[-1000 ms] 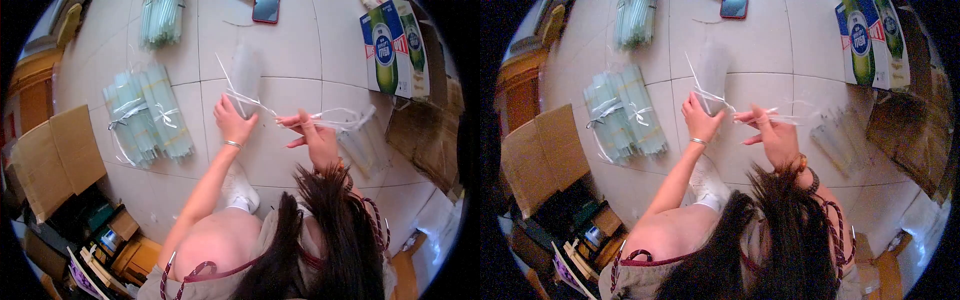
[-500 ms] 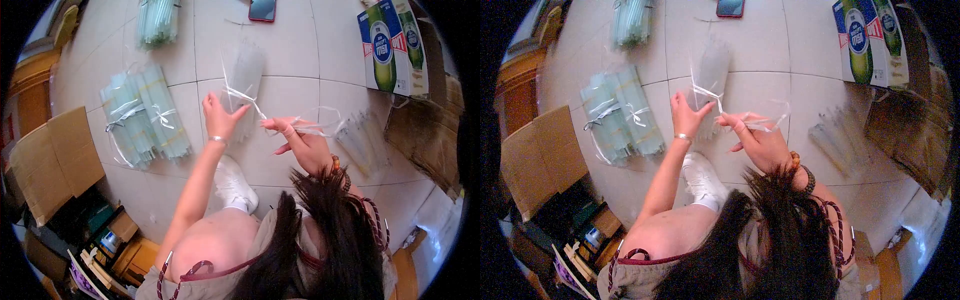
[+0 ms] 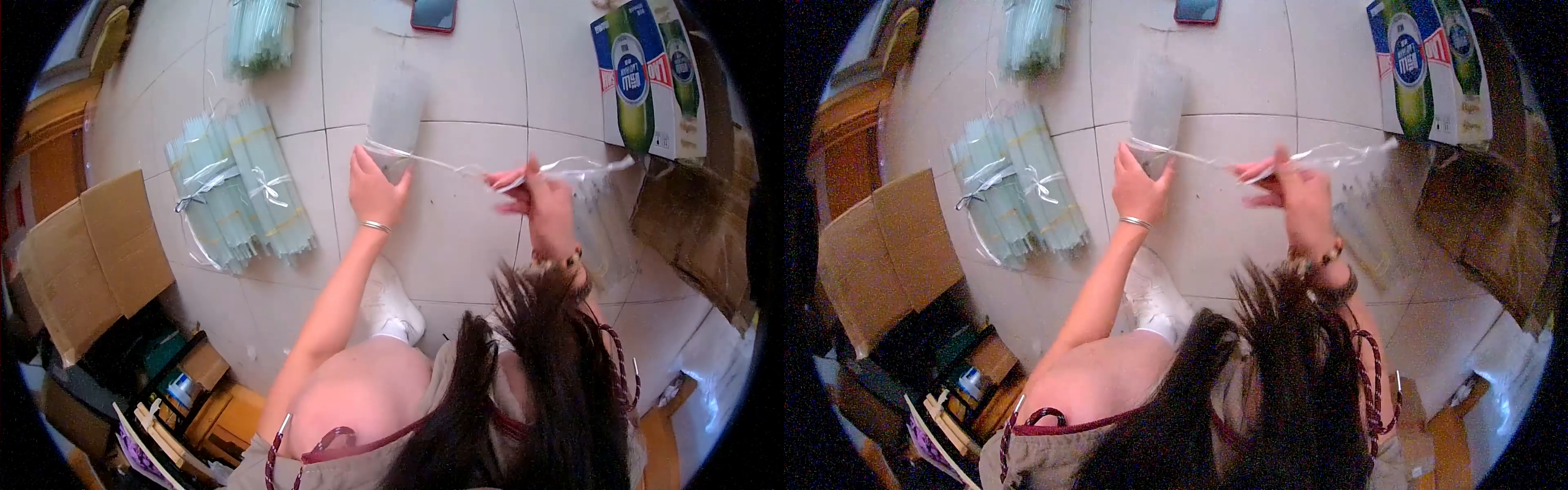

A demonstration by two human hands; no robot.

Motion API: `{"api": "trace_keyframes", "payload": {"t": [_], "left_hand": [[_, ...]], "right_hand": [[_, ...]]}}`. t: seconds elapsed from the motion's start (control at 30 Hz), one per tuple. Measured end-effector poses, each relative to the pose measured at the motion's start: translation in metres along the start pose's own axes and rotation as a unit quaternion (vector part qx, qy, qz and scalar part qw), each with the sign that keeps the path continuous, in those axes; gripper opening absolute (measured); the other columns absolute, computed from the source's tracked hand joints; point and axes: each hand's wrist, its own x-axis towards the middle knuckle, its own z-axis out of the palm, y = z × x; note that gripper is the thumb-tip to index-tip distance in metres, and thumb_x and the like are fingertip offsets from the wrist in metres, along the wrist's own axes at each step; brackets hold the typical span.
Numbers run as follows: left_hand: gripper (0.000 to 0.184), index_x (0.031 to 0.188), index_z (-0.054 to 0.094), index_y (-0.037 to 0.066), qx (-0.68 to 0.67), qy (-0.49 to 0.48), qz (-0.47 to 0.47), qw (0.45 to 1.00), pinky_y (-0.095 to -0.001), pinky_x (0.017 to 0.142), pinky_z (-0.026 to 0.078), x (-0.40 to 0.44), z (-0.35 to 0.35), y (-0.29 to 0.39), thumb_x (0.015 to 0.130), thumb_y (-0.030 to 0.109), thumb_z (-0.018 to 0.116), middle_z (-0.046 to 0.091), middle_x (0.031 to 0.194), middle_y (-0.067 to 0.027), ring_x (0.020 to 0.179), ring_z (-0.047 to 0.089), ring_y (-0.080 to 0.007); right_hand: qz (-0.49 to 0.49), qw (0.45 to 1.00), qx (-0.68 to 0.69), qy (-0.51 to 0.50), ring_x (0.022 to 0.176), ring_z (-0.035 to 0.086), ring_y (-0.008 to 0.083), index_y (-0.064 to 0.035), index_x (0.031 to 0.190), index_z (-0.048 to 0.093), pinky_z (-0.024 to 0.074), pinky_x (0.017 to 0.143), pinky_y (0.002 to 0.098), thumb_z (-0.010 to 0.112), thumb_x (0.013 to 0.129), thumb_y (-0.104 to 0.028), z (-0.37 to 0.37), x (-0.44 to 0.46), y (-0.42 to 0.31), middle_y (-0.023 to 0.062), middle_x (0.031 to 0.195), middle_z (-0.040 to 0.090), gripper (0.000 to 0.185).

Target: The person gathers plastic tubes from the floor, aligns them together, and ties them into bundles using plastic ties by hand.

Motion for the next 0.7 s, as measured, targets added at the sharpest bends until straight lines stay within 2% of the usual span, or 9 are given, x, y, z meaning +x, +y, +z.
{"api": "trace_keyframes", "payload": {"t": [0.17, 0.27, 0.3, 0.37, 0.4, 0.5, 0.57, 0.63, 0.7], "left_hand": [[0.093, 0.138, 0.031, -0.009, 0.057, 0.032, 0.076, 0.995, -0.0454, 0.103, 0.037, 0.001, -0.003, -0.005, 0.075, 0.041, 0.077, 0.042, 0.132, -0.0248, 0.122, 0.04, -0.0389], [0.086, 0.135, 0.037, -0.006, 0.042, -0.005, 0.085, 0.995, -0.0447, 0.1, 0.039, 0.012, -0.012, -0.017, 0.075, 0.041, 0.078, 0.043, 0.126, -0.0234, 0.116, 0.04, -0.0377], [0.084, 0.135, 0.038, -0.005, 0.034, -0.024, 0.079, 0.996, -0.0444, 0.1, 0.039, 0.019, -0.014, -0.024, 0.075, 0.04, 0.078, 0.043, 0.124, -0.0226, 0.116, 0.04, -0.0374], [0.08, 0.133, 0.042, -0.004, 0.004, -0.047, 0.072, 0.996, -0.0442, 0.1, 0.038, 0.028, -0.017, -0.034, 0.076, 0.04, 0.078, 0.044, 0.121, -0.021, 0.115, 0.041, -0.0365], [0.081, 0.133, 0.043, -0.002, -0.008, -0.051, 0.071, 0.996, -0.0441, 0.1, 0.038, 0.031, -0.016, -0.037, 0.075, 0.041, 0.078, 0.045, 0.12, -0.0205, 0.114, 0.042, -0.0361], [0.089, 0.137, 0.041, -0.002, -0.006, -0.073, 0.054, 0.996, -0.0442, 0.102, 0.037, 0.036, -0.019, -0.039, 0.072, 0.045, 0.08, 0.045, 0.122, -0.0205, 0.115, 0.043, -0.0355], [0.101, 0.14, 0.033, -0.006, 0.04, -0.103, 0.027, 0.993, -0.0448, 0.104, 0.036, 0.034, -0.029, -0.022, 0.07, 0.048, 0.081, 0.042, 0.13, -0.0225, 0.122, 0.04, -0.0361], [0.109, 0.142, 0.029, -0.008, 0.129, 0.053, 0.114, 0.984, -0.0472, 0.107, 0.033, 0.021, -0.024, -0.008, 0.067, 0.051, 0.081, 0.037, 0.139, -0.024, 0.129, 0.037, -0.0371], [0.113, 0.143, 0.026, -0.009, 0.189, 0.1, 0.134, 0.968, -0.0494, 0.109, 0.031, 0.002, -0.015, 0.015, 0.065, 0.052, 0.08, 0.032, 0.146, -0.0248, 0.133, 0.035, -0.0377]], "right_hand": [[0.015, 0.971, 0.222, 0.087, 0.085, 0.067, 0.0175, -0.0089, 0.071, 0.053, 0.0475, 0.098, 0.0357, 0.039, 0.104, -0.036, -0.056, 0.06, 0.092, 0.0104, 0.083, 0.068, 0.045], [-0.014, 0.847, 0.475, -0.239, 0.063, 0.053, 0.0089, -0.0124, 0.067, 0.045, 0.0416, 0.098, 0.0328, 0.039, 0.104, -0.034, -0.061, 0.082, 0.105, 0.006, 0.075, 0.064, 0.044], [0.032, 0.818, 0.506, -0.271, 0.053, 0.036, 0.0071, -0.0077, 0.075, 0.056, 0.0457, 0.08, 0.0313, 0.041, 0.103, -0.033, -0.058, 0.086, 0.111, 0.002, 0.07, 0.06, 0.041], [0.07, 0.963, 0.172, -0.196, 0.053, 0.041, 0.0081, -0.0039, 0.085, 0.062, 0.0455, 0.07, 0.0319, 0.044, 0.102, -0.032, -0.033, 0.081, 0.082, 0.0015, 0.069, 0.059, 0.038], [0.087, 0.985, -0.008, -0.147, 0.053, 0.043, 0.0085, -0.0019, 0.09, 0.066, 0.0455, 0.064, 0.0322, 0.045, 0.101, -0.032, -0.022, 0.079, 0.072, 0.0012, 0.068, 0.058, 0.038], [-0.13, 0.877, -0.451, -0.104, 0.052, 0.054, 0.0174, -0.008, 0.097, 0.072, 0.0467, 0.059, 0.0387, 0.043, 0.101, -0.037, -0.004, 0.092, 0.079, 0.0058, 0.06, 0.057, 0.041], [-0.065, 0.866, -0.433, -0.242, 0.056, 0.058, 0.0206, -0.0083, 0.097, 0.072, 0.0471, 0.061, 0.0391, 0.045, 0.1, -0.036, 0.009, 0.086, 0.07, 0.0087, 0.064, 0.061, 0.039], [0.041, 0.838, -0.433, -0.329, 0.063, 0.062, 0.0261, -0.0084, 0.088, 0.069, 0.0498, 0.066, 0.0407, 0.05, 0.096, -0.032, 0.027, 0.075, 0.047, 0.0099, 0.071, 0.065, 0.032], [-0.085, 0.851, -0.45, -0.258, 0.067, 0.06, 0.0232, -0.0087, 0.085, 0.067, 0.0483, 0.066, 0.0369, 0.05, 0.094, -0.022, 0.03, 0.066, 0.051, 0.0078, 0.071, 0.064, 0.023]]}}
